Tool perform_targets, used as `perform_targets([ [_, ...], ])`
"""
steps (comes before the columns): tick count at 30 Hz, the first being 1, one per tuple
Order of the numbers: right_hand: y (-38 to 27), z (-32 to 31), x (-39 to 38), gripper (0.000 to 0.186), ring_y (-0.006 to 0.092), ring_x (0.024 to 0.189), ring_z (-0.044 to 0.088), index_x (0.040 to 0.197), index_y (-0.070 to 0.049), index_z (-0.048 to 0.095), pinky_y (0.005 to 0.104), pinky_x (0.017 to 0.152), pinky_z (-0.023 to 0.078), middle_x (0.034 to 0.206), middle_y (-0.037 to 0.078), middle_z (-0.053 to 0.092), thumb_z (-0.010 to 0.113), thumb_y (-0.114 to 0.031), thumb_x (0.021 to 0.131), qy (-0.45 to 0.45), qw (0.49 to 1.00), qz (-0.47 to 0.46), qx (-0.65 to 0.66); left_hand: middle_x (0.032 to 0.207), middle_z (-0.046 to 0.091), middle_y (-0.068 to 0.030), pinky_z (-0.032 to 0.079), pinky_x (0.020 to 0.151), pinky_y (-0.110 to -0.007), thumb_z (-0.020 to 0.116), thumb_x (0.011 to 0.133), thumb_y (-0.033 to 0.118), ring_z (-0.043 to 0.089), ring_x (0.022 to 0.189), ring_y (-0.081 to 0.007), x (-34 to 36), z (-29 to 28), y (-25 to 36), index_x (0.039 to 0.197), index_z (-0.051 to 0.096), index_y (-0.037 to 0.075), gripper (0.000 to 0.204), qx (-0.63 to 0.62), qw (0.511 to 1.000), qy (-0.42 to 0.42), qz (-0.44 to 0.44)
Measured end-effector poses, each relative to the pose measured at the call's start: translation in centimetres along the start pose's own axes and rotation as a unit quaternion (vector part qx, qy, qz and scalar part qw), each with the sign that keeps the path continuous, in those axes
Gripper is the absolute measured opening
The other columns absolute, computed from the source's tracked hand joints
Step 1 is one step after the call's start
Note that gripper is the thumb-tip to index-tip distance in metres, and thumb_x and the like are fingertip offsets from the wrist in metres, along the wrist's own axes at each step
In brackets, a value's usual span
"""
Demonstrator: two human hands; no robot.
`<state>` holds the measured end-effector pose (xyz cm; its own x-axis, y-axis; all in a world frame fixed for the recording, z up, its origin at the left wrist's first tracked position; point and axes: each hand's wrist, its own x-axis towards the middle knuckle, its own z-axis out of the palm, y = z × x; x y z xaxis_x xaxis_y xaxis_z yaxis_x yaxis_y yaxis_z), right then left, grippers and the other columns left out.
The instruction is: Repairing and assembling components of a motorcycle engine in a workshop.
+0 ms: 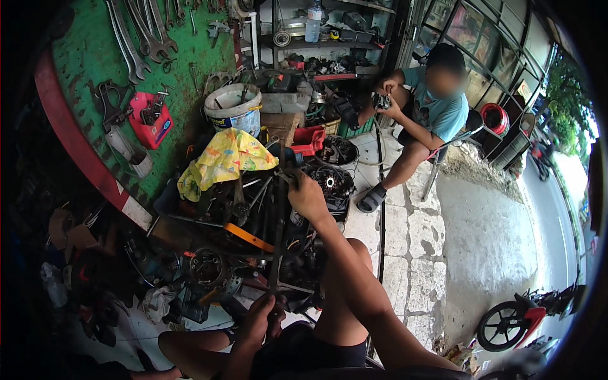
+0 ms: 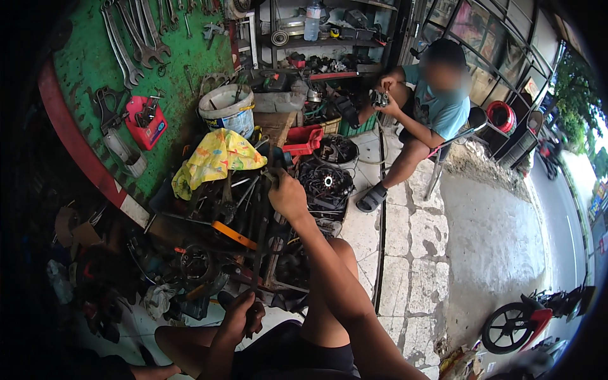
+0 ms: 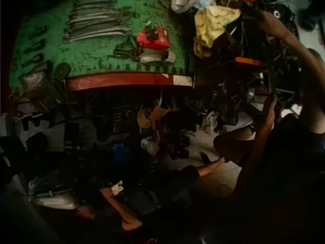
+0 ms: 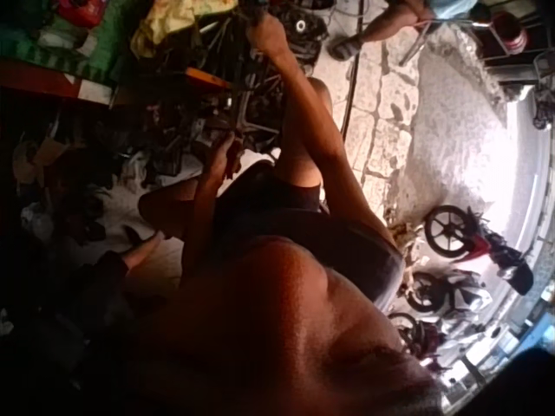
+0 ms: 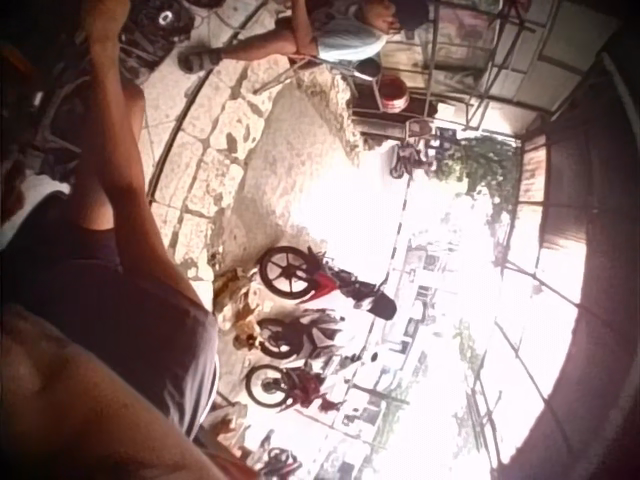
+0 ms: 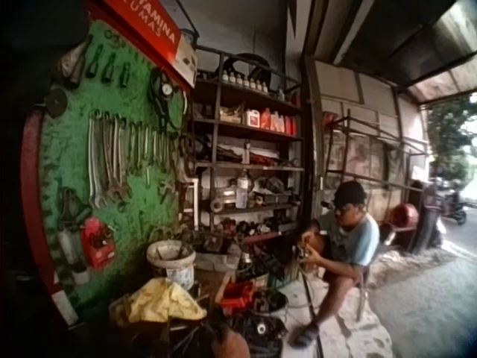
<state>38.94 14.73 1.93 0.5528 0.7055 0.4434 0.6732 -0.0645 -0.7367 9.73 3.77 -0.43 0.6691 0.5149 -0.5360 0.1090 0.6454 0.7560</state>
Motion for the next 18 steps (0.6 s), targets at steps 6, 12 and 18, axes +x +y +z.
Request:
perform_targets([
  [6, -0.4, -2.4, -0.5, 0.032, 0.0429, 0.097, 0.064, 0.119, -0.005, 0.064, 0.0476, 0.085, 0.052, 0.095, 0.028, 0.067, 0.055, -0.010, 0.089, -0.083, 0.995, 0.050, -0.014, 0.072, 0.063, -0.0124, 0.045, 0.048, -0.029, 0.040, 0.105, 0.036, 0.058, 0.047, -0.0198, -1.1, -0.3, -0.3, 0.114, 0.052, 0.005, 0.035, 0.073, 0.997, -0.024, -0.014],
  [12, -0.4, -5.7, -0.8, 0.034, 0.0152, 0.063, 0.061, 0.130, -0.008, 0.059, 0.0273, 0.057, 0.049, 0.086, 0.011, 0.070, 0.055, -0.014, 0.096, -0.223, 0.919, 0.180, 0.272, 0.078, 0.067, -0.0161, 0.051, 0.059, -0.029, 0.035, 0.105, 0.040, 0.065, 0.057, -0.0219, -1.9, -2.4, -1.8, 0.114, 0.052, 0.002, 0.042, 0.065, 0.995, -0.069, -0.012],
  [18, 4.8, -4.2, -2.2, 0.043, 0.0262, 0.075, 0.070, 0.132, -0.007, 0.056, 0.0382, 0.066, 0.054, 0.088, 0.017, 0.069, 0.063, -0.019, 0.091, -0.206, 0.969, 0.058, 0.125, 0.084, 0.068, -0.0175, 0.055, 0.065, -0.036, 0.031, 0.104, 0.049, 0.068, 0.067, -0.0263, -1.8, -4.7, -4.6, 0.120, 0.054, 0.000, 0.057, 0.024, 0.994, -0.092, -0.059],
])
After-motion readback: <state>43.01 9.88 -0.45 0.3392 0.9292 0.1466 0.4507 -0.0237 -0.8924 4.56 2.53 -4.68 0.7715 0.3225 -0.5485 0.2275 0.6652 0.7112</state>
